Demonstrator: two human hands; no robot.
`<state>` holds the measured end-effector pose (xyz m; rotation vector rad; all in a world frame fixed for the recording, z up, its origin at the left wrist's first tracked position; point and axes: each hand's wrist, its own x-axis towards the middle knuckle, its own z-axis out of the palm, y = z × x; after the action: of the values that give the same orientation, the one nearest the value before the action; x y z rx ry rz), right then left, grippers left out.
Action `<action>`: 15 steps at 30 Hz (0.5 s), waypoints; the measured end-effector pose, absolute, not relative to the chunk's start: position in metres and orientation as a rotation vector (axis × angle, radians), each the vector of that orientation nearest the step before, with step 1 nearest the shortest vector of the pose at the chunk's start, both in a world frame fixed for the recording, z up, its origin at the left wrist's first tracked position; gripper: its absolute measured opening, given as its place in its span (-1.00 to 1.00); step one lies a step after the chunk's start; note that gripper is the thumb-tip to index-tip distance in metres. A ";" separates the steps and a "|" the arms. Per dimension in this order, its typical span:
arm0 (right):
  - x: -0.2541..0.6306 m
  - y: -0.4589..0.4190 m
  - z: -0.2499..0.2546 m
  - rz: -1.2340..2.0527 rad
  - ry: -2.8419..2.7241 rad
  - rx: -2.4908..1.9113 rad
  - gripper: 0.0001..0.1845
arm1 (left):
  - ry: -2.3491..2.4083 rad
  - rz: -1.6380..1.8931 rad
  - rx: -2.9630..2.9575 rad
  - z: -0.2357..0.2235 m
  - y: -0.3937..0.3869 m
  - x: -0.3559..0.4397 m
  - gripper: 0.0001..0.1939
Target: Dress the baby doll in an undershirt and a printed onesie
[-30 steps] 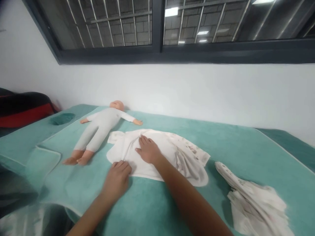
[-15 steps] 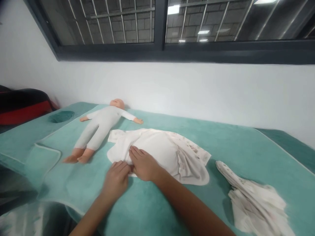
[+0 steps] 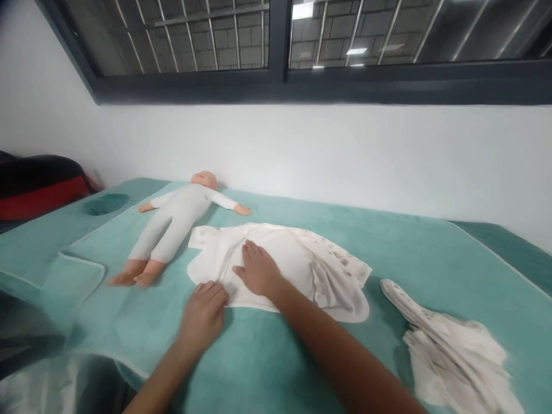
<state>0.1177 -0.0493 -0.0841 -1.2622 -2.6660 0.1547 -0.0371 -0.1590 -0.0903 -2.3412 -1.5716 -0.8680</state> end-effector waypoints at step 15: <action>0.114 0.021 -0.089 0.061 -2.592 -1.500 -0.25 | -1.588 -0.872 -2.357 -0.093 -0.161 -0.040 -0.73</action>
<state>0.1136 0.0209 -0.0891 -1.5002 -2.5924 0.0615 -0.0396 -0.1606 -0.0926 -2.3569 -1.5881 -0.8717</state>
